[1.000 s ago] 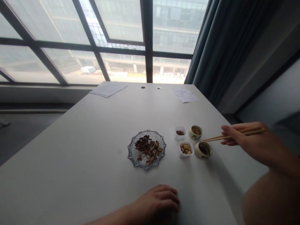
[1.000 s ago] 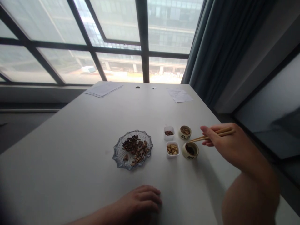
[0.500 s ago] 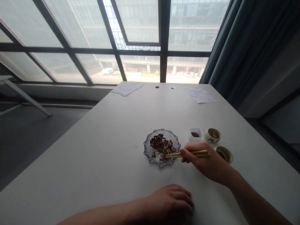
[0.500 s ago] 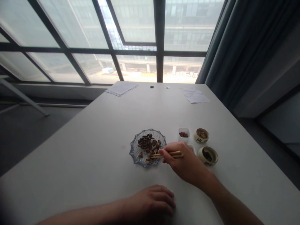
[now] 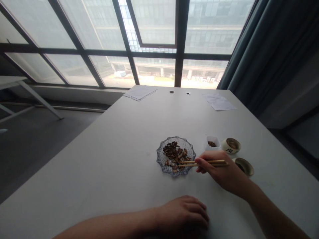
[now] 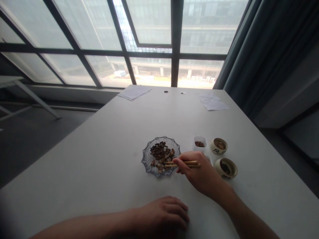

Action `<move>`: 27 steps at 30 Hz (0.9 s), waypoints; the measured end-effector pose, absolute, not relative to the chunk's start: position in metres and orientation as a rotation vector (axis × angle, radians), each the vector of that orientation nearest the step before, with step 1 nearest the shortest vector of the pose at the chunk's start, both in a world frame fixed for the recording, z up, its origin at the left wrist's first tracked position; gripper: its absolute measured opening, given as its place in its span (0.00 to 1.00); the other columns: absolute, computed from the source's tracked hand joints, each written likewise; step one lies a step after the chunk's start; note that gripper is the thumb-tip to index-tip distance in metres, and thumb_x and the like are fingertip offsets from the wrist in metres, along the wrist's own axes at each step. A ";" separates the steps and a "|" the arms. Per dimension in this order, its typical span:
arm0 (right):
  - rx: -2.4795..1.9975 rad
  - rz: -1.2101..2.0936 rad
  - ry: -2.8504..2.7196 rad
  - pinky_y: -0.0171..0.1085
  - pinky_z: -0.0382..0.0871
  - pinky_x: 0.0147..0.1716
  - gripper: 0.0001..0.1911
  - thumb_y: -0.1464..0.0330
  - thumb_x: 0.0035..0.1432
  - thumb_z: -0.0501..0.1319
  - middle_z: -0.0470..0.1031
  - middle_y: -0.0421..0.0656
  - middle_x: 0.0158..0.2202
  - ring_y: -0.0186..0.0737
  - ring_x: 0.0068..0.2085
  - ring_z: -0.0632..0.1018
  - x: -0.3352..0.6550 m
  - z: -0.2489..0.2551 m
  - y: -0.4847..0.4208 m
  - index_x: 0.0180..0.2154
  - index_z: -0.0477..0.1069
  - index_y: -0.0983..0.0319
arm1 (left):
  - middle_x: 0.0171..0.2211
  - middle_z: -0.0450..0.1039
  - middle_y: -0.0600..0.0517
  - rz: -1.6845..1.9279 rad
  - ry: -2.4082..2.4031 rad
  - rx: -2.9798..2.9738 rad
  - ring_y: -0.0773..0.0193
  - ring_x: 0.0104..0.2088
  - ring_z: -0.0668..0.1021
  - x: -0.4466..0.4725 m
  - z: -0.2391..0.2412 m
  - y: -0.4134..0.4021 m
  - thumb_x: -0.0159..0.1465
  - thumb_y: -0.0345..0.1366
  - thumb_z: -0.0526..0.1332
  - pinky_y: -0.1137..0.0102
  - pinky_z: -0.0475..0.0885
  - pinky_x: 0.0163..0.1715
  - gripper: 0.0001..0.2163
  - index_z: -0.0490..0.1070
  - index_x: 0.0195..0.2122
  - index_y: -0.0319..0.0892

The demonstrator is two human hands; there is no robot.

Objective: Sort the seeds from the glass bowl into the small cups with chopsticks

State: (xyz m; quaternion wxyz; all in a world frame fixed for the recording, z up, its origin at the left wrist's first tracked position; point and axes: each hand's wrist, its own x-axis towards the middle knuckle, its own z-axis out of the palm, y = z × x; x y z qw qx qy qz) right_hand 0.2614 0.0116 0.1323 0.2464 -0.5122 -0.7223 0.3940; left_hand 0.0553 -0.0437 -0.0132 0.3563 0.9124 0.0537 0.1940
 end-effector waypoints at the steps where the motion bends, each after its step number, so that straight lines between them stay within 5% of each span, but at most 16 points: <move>1: -1.397 1.059 -1.977 0.35 0.70 0.31 0.23 0.54 0.71 0.60 0.84 0.44 0.29 0.40 0.31 0.83 0.261 0.131 0.011 0.31 0.82 0.60 | 0.53 0.80 0.45 0.501 0.139 2.355 0.58 0.62 0.76 0.055 -0.013 -0.044 0.73 0.40 0.57 0.66 0.66 0.67 0.11 0.72 0.51 0.40; 22: -1.399 1.048 -1.864 0.38 0.76 0.32 0.27 0.49 0.71 0.60 0.85 0.47 0.31 0.45 0.32 0.85 0.263 0.134 0.006 0.33 0.84 0.61 | 0.54 0.80 0.46 0.468 0.155 2.325 0.57 0.62 0.76 0.057 -0.016 -0.042 0.73 0.41 0.57 0.65 0.67 0.68 0.11 0.73 0.50 0.42; 27: -1.519 0.742 -1.667 0.40 0.79 0.28 0.19 0.50 0.66 0.66 0.86 0.46 0.32 0.49 0.31 0.86 0.306 0.168 -0.013 0.36 0.86 0.57 | 0.54 0.80 0.46 0.468 0.151 2.336 0.58 0.62 0.76 0.056 -0.014 -0.043 0.73 0.40 0.58 0.65 0.66 0.68 0.10 0.72 0.51 0.42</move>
